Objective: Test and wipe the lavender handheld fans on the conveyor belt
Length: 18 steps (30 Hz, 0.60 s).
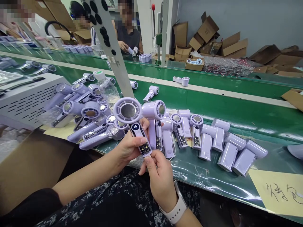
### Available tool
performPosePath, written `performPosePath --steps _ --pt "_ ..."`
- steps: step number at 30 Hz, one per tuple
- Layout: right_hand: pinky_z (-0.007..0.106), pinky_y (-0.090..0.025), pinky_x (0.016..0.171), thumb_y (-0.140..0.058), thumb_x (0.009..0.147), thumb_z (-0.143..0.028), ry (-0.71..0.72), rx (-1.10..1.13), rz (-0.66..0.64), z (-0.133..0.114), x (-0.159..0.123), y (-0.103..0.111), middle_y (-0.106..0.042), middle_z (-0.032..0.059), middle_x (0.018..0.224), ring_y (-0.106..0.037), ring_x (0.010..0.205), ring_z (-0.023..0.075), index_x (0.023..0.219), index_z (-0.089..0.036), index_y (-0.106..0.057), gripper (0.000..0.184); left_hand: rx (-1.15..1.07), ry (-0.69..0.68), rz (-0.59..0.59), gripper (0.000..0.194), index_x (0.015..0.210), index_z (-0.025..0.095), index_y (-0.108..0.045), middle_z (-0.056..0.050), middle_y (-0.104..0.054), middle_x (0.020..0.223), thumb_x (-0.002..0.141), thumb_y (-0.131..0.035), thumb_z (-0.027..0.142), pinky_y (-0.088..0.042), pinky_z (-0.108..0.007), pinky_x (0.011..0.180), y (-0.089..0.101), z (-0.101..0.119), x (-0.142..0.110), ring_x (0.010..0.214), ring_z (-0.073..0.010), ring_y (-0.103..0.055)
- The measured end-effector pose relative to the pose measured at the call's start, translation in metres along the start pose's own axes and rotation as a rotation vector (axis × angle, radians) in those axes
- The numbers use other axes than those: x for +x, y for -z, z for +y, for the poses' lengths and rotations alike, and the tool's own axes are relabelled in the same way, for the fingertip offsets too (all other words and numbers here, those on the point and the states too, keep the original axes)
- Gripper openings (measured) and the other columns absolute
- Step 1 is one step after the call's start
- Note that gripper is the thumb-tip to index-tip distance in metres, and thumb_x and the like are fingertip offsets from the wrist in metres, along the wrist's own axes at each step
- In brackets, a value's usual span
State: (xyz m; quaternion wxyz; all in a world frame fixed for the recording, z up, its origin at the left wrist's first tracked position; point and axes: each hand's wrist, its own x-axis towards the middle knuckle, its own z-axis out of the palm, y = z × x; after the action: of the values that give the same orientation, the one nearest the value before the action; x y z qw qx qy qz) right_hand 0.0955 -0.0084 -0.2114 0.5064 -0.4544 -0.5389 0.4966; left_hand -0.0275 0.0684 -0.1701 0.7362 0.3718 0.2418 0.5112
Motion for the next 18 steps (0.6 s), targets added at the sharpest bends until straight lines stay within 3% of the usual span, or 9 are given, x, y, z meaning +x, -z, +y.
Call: performPosePath --steps 3,6,9,12,18 --pt "0.027 -0.047 0.069 -0.052 0.105 -0.042 0.016 -0.009 -0.013 0.000 0.001 0.003 -0.069 -0.0008 0.071 -0.063 0.067 0.0150 0.085 -0.021 -0.060 0.030 0.046 0.019 0.010 0.055 0.086 0.022 -0.051 0.007 -0.045 0.062 0.054 -0.095 0.033 -0.037 -0.018 0.046 0.003 0.000 0.000 0.052 -0.0089 -0.047" --pt "0.026 -0.048 0.074 -0.052 0.105 -0.042 0.038 -0.015 -0.050 0.002 0.001 0.006 -0.071 0.0008 0.083 -0.065 0.078 0.0156 0.088 -0.022 -0.064 0.028 -0.037 0.007 -0.050 0.067 0.090 0.023 -0.056 0.001 -0.061 0.069 0.054 -0.089 0.069 -0.048 -0.026 0.049 0.005 0.001 0.004 0.057 -0.0168 -0.059" --pt "0.026 -0.048 0.077 -0.053 0.104 -0.044 0.012 -0.018 -0.067 0.005 0.002 0.006 -0.068 0.0008 0.087 -0.063 0.082 0.0162 0.091 -0.022 -0.066 0.028 -0.118 -0.061 0.006 0.083 0.083 0.020 -0.061 -0.008 -0.072 0.083 0.046 -0.070 0.093 -0.058 -0.037 0.064 0.004 0.004 0.008 0.080 -0.0294 -0.071" --pt "0.027 -0.046 0.075 -0.054 0.103 -0.046 -0.007 -0.029 -0.074 0.007 0.004 0.004 -0.063 0.0002 0.084 -0.059 0.080 0.0164 0.091 -0.022 -0.065 0.029 -0.136 -0.114 0.094 0.080 0.075 0.020 -0.060 -0.010 -0.074 0.087 0.046 -0.070 0.094 -0.060 -0.041 0.075 0.002 0.006 0.011 0.096 -0.0341 -0.072" --pt "0.029 -0.041 0.074 -0.052 0.104 -0.043 0.032 -0.106 -0.088 0.006 0.009 0.002 -0.060 0.0015 0.086 -0.055 0.081 0.0171 0.085 -0.020 -0.060 0.031 -0.153 -0.110 0.102 0.080 0.071 0.020 -0.060 -0.010 -0.075 0.089 0.042 -0.072 0.094 -0.060 -0.043 0.077 0.002 0.007 0.011 0.099 -0.0346 -0.072"
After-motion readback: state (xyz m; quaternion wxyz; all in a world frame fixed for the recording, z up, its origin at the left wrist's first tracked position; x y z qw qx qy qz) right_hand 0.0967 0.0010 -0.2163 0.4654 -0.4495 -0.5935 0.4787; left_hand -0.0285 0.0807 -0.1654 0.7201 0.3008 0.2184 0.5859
